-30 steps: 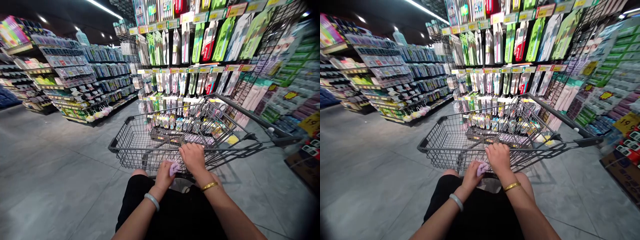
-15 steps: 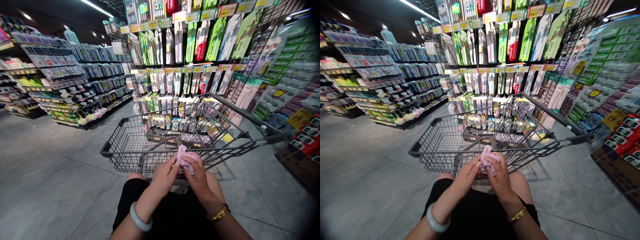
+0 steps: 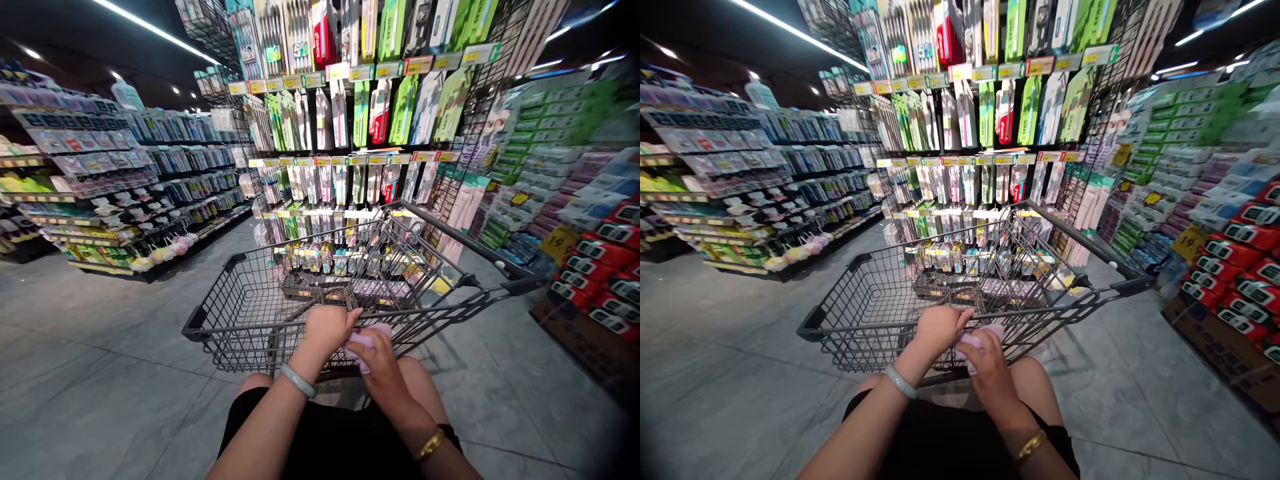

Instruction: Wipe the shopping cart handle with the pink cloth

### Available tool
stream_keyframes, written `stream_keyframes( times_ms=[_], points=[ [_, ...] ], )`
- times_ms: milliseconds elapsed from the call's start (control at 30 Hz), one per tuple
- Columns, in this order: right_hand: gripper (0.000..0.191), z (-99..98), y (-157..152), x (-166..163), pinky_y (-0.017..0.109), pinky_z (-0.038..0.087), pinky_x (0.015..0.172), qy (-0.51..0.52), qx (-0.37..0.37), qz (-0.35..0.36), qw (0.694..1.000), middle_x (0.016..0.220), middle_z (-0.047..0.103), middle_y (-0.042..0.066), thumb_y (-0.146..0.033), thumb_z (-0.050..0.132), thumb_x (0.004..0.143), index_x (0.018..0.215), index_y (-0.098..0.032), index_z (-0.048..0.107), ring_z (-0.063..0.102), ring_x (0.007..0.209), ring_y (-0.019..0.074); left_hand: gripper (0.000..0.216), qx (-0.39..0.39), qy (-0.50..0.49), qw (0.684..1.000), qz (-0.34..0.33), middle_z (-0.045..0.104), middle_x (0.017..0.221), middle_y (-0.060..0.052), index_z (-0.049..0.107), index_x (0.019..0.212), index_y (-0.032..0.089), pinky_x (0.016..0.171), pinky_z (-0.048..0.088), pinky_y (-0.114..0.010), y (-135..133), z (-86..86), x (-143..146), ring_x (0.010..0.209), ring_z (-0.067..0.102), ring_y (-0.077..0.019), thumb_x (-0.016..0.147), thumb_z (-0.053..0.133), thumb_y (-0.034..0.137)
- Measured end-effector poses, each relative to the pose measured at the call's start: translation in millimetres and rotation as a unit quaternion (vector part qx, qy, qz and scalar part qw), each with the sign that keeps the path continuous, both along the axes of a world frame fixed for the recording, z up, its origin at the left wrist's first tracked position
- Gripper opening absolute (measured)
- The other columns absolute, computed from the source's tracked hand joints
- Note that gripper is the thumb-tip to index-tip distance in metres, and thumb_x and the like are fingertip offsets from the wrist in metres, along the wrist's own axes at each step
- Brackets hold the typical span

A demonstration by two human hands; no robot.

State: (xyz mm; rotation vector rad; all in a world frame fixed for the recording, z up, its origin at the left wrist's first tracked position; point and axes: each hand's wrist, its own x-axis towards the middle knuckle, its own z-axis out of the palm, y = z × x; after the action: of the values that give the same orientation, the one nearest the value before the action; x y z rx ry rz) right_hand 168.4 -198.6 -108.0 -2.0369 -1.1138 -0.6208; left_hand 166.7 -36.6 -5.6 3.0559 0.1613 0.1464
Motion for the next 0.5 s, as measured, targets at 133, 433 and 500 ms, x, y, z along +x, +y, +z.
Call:
stream_keyframes(
  times_ms=[133,433,500],
  points=[
    [0.058,6.5,-14,19,0.050,0.045,0.098,-0.067,0.024,-0.067,0.995,0.124,0.050,0.008,0.000,0.047,0.076,0.123,-0.031,0.061,0.048,0.116,0.0264,0.091,0.007,-0.004,1.000,0.004,0.071,0.080,-0.017,0.074,0.084,0.013,0.070,0.048,-0.037,1,2.8,-2,0.079,0.069,-0.0288,0.092,0.003,0.069],
    [0.054,13.1,-28,11,0.048,0.048,0.095,-0.047,0.030,-0.081,0.995,0.121,0.051,0.008,-0.003,0.049,0.077,0.122,-0.031,0.060,0.050,0.113,0.0262,0.082,0.007,0.010,1.000,-0.012,0.072,0.081,-0.015,0.074,0.084,0.017,0.069,0.048,-0.035,4,9.3,-7,0.080,0.069,-0.0284,0.084,0.023,0.081],
    [0.052,29.6,-34,14,0.054,0.043,0.100,-0.064,0.056,-0.122,0.989,0.126,0.049,0.008,-0.007,0.052,0.080,0.124,-0.033,0.058,0.048,0.117,0.0280,0.082,0.010,0.004,1.000,-0.012,0.072,0.081,-0.015,0.074,0.084,0.017,0.069,0.048,-0.036,3,8.1,-9,0.080,0.069,-0.0289,0.085,0.022,0.080]
  ],
)
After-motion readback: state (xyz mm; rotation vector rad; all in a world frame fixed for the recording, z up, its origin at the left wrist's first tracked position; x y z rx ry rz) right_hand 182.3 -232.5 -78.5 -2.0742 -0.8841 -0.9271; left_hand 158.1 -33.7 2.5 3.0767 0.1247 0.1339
